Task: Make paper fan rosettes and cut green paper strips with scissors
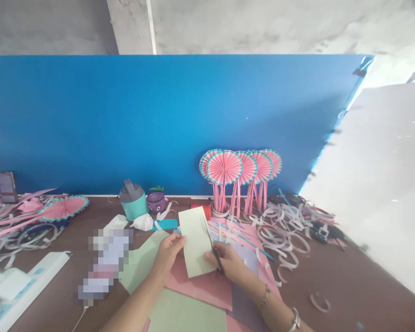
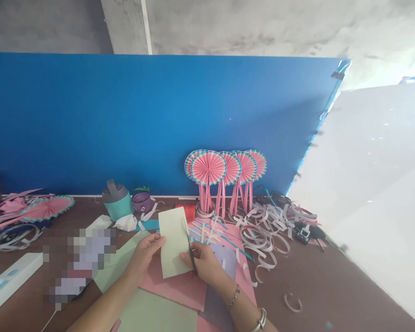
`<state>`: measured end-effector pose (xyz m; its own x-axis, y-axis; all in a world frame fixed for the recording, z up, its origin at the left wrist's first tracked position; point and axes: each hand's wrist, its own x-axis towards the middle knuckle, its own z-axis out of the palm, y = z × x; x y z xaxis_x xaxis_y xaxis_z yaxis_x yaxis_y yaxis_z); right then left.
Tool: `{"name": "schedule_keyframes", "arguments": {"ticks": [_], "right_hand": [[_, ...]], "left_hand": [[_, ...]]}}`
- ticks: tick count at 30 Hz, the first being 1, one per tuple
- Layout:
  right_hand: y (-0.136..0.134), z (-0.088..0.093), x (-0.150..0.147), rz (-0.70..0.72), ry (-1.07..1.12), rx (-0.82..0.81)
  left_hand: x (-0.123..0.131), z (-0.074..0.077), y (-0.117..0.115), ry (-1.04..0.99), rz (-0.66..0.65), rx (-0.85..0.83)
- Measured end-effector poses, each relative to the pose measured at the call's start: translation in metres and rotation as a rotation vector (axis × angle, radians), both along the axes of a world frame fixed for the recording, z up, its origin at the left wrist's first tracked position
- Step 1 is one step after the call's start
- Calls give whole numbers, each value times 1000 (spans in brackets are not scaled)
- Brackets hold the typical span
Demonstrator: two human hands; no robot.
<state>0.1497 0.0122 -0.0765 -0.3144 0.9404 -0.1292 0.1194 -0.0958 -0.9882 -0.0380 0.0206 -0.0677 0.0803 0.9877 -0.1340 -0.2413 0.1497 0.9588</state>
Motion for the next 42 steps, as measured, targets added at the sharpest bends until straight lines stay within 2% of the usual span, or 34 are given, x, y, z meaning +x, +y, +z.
{"name": "schedule_keyframes", "arguments": {"ticks": [7,12,19,26,42], "right_hand": [[1,-4,1,-2,-13,37],[1,-8,1,-11,-45,0],[0,-3,0,-23,-74,28],[2,-9,1,-34,-101,49],[-1,1,0,-59,-137,20]], "left_hand": [[1,2,-1,1,-14,-5],[2,4,-2,-17,-9,-12],[2,8,-3,-2,5,-23],[1,3,0,-8,-2,-20],[2,3,-2,-3,-14,-19]]}}
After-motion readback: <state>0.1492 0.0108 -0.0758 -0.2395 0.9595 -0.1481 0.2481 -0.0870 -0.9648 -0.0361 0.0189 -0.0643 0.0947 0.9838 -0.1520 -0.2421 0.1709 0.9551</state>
